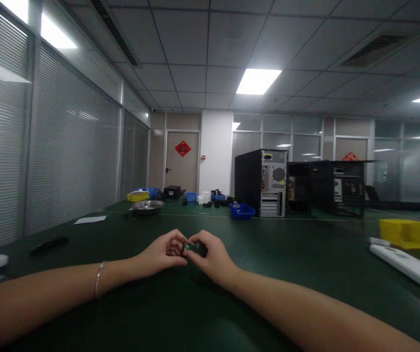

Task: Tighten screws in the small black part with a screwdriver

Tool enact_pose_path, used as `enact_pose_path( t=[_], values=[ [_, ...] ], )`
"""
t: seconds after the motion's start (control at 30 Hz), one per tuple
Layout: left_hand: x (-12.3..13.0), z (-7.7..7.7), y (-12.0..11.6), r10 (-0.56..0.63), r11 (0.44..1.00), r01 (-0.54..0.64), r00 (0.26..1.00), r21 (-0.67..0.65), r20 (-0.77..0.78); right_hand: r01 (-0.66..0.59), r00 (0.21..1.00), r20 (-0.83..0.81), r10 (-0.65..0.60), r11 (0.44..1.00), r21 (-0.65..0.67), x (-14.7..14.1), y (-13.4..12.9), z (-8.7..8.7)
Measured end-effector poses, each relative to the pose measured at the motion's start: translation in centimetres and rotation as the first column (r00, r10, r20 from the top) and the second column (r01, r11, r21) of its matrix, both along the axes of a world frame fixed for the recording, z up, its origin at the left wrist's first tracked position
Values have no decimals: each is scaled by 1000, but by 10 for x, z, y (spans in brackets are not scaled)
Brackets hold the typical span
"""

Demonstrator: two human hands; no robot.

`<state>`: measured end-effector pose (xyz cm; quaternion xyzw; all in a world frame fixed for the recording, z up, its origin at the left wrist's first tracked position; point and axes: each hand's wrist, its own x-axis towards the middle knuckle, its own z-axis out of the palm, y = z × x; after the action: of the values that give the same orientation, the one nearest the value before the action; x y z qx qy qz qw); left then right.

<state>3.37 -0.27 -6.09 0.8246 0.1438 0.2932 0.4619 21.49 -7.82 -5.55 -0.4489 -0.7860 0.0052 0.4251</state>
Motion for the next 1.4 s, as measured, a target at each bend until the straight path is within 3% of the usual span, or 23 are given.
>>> enact_pose_path(
  t=[0.53, 0.67, 0.77, 0.87, 1.07, 1.17, 1.3, 1.37, 1.4],
  values=[
    [-3, 2, -3, -16, 995, 17, 1000, -95, 11, -27, 999, 44, 28, 999, -25, -1, 0, 0],
    [-4, 1, -1, -56, 982, 64, 997, -178, 47, -14, 998, 53, 15, 1000, -16, -3, -1, 1],
    [-3, 1, 0, -112, 934, 140, 988, -328, 103, -39, 997, 61, 39, 999, -11, -3, -1, 0],
    [-1, 2, -3, -103, 888, 142, 988, -438, 112, -66, 995, 80, 66, 998, -10, -4, -1, -1],
    [3, 3, -2, -69, 902, 122, 988, -414, 141, -76, 997, 16, 76, 997, -27, -7, -1, -1],
    [1, 3, 19, 44, 925, 32, 981, -378, 190, -54, 997, -52, 51, 997, -52, -5, 1, -2],
    [-19, 7, 73, 332, 910, -232, 904, -343, 269, -42, 999, -27, 40, 998, -57, -2, 3, -2],
    [-38, 11, 102, 567, 819, -493, 774, -292, 283, -58, 998, -18, 56, 996, -72, -1, 3, -1],
    [-50, 13, 114, 636, 770, -569, 717, -287, 285, -67, 998, -15, 66, 994, -84, 0, 3, -1]
  ],
)
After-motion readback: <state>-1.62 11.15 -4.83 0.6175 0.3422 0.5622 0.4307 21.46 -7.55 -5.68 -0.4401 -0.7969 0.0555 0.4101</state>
